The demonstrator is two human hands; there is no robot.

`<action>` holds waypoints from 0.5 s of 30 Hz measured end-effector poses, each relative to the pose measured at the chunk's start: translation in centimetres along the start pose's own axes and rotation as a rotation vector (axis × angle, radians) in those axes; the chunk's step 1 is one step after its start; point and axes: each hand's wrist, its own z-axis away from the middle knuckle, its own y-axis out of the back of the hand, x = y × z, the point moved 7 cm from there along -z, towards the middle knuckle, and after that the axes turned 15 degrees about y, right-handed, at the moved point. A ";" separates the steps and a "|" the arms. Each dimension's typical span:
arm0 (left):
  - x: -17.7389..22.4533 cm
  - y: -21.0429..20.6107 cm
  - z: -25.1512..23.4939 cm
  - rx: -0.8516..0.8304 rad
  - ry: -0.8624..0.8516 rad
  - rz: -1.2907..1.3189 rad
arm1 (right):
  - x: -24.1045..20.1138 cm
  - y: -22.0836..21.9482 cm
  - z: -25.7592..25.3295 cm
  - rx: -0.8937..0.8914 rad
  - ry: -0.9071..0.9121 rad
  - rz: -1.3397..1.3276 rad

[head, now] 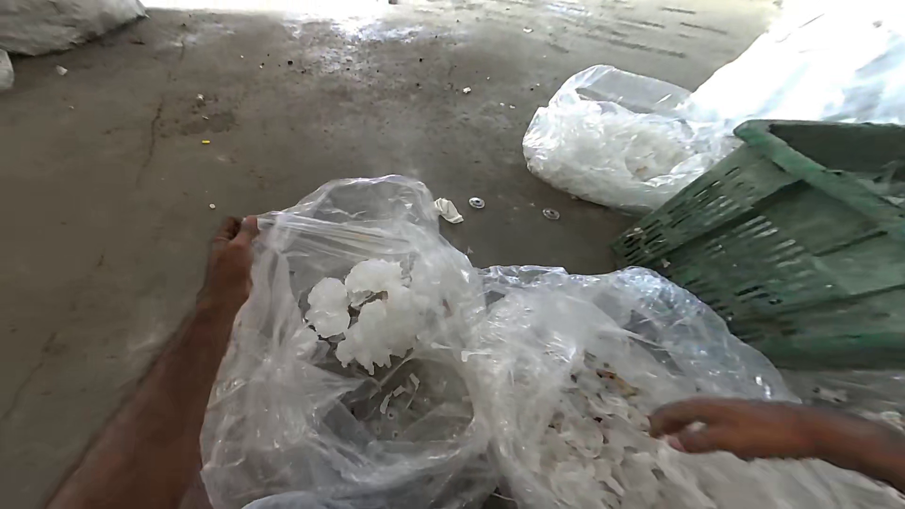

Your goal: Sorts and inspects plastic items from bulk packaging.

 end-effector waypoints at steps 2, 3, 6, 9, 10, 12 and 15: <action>3.3 0.0 0.4 -0.051 -0.090 -0.053 | -4.0 2.6 -2.2 0.100 0.200 0.063; 4.7 -0.3 0.9 -0.071 -0.129 -0.092 | -5.9 3.9 -3.5 0.149 0.274 0.115; 7.9 -1.5 2.8 -0.105 -0.215 -0.132 | -11.9 7.5 -8.1 0.312 0.315 0.182; 10.7 -2.0 4.7 -0.136 -0.323 -0.090 | -15.3 10.6 -13.8 0.649 0.213 0.136; 11.5 -2.0 5.4 -0.153 -0.359 -0.078 | -16.2 11.4 -15.5 0.786 0.203 0.048; 12.9 -1.6 6.8 -0.182 -0.405 -0.072 | -17.7 12.4 -18.6 1.022 0.203 -0.189; 13.3 1.1 6.5 -0.133 -0.408 -0.077 | -18.8 12.7 -22.3 1.114 0.281 -0.503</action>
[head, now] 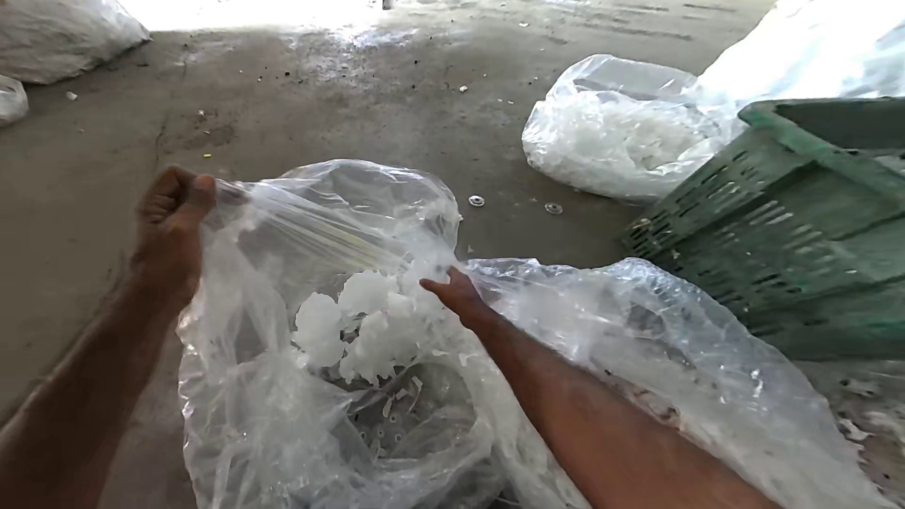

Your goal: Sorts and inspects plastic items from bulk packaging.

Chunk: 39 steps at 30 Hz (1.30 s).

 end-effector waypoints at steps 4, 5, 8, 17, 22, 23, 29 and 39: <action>-4.4 6.6 -1.9 0.180 0.116 0.016 | -3.0 3.0 -2.9 0.017 0.039 -0.143; -5.5 7.9 -2.3 0.224 0.149 -0.005 | -4.3 4.8 -3.4 0.032 0.030 -0.210; -6.6 9.3 -3.1 0.311 0.195 -0.291 | -8.0 9.9 -3.7 0.044 0.000 -0.359; -6.2 -9.1 11.0 -0.622 -0.111 -0.836 | -9.8 16.9 -4.4 0.170 0.147 0.257; -18.7 -15.1 23.7 -1.205 0.299 -0.609 | -15.1 11.6 3.3 0.178 0.526 0.602; -20.2 -15.6 25.4 -1.213 0.326 -0.615 | -15.9 9.1 5.8 0.162 0.673 0.588; -25.5 -18.0 33.8 -1.535 0.472 -0.614 | -2.2 -9.3 11.3 -0.716 0.477 0.733; -25.2 -16.5 33.2 -1.236 0.553 -0.534 | 1.5 -2.6 7.7 -0.777 0.157 0.725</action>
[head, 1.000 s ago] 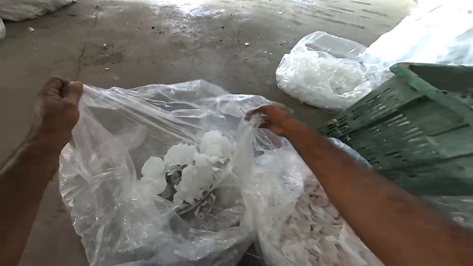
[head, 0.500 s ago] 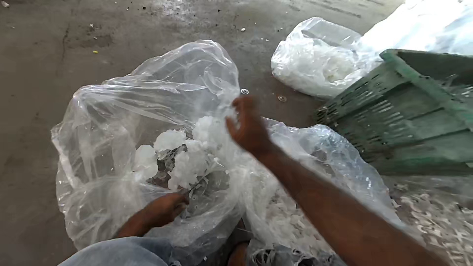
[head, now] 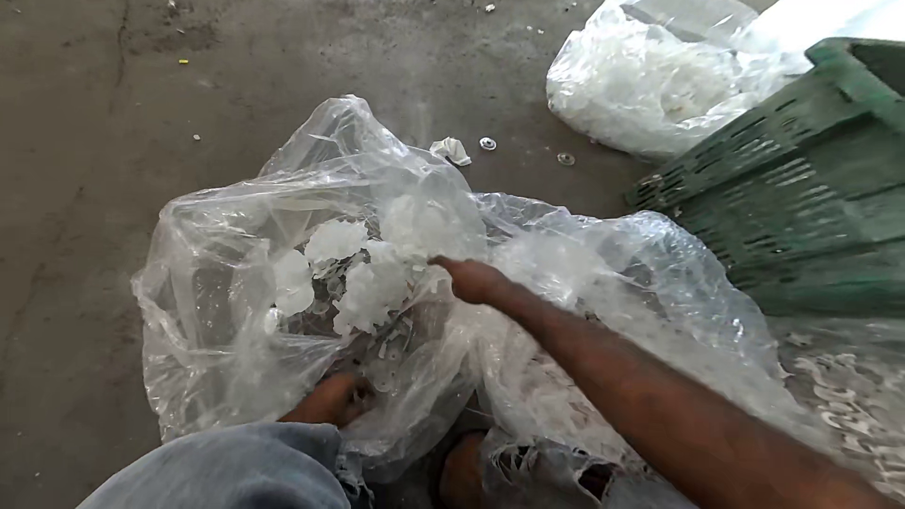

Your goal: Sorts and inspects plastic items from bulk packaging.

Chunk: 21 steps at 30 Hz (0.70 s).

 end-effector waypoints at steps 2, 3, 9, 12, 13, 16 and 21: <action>-0.1 2.0 -0.5 0.206 0.114 -0.009 | -2.9 3.3 1.6 -0.094 0.111 -0.250; -0.1 2.5 -0.9 0.263 0.166 -0.036 | -5.1 4.4 2.8 -0.168 0.163 -0.427; -0.8 0.0 -3.5 0.261 0.363 -0.308 | -12.1 -2.5 3.4 -0.434 0.294 -0.797; -1.4 -1.0 -3.9 0.256 0.373 -0.345 | -8.5 -11.6 0.3 -0.535 0.099 -0.326; -1.9 -1.0 -3.8 0.278 0.377 -0.327 | -7.3 -13.0 -0.5 -0.470 0.035 -0.173; -2.5 -1.1 -3.7 0.340 0.373 -0.262 | -5.2 -14.3 -2.4 -0.139 -0.031 -0.079; -2.8 -1.4 -3.7 0.336 0.393 -0.249 | -5.8 -16.3 -3.4 0.070 0.064 -0.081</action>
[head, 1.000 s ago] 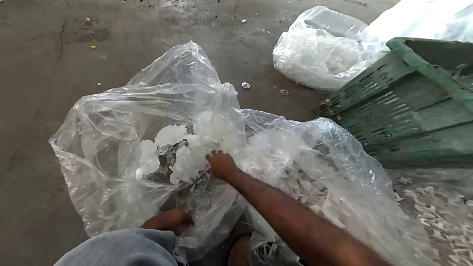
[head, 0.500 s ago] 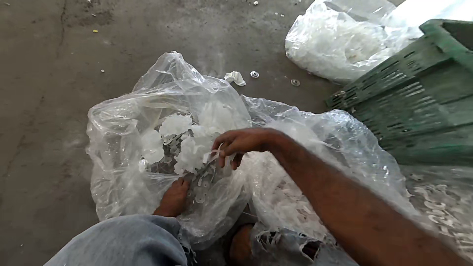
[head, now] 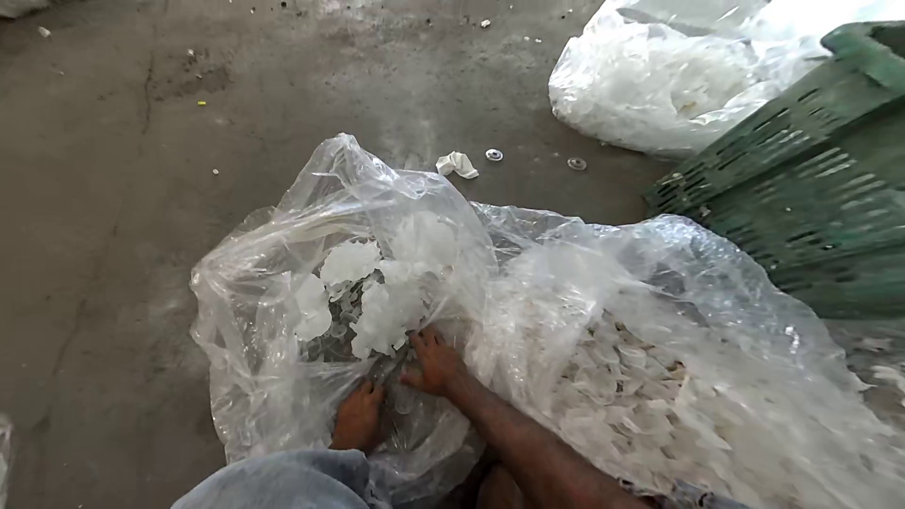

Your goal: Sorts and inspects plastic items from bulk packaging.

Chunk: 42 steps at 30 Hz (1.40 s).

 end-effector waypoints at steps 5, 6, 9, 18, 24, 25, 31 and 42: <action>-0.5 -0.1 0.0 -0.030 0.032 -0.013 | -3.3 -4.1 2.5 -0.025 0.047 -0.014; -0.3 0.1 0.2 -0.027 0.036 -0.021 | -4.2 -4.9 2.8 -0.025 0.084 -0.015; -0.1 0.0 0.4 -0.046 0.054 -0.016 | -6.1 -6.4 3.2 -0.083 0.130 -0.029; -1.0 -0.2 0.0 -0.061 0.019 0.055 | -4.6 -7.1 2.4 -0.130 0.073 -0.165; -0.4 1.2 -1.0 -0.165 -0.039 0.828 | -0.3 -2.1 2.2 0.163 0.015 -0.968; 0.2 1.6 -0.8 -0.235 -0.034 0.959 | 0.1 -1.8 2.5 0.185 -0.043 -1.133; 2.6 4.8 -1.0 -0.191 -0.087 1.050 | -2.7 -1.4 3.7 0.209 -0.277 -1.466; -2.4 23.0 7.8 0.439 -0.438 0.851 | -5.8 18.3 6.1 0.047 0.131 -1.186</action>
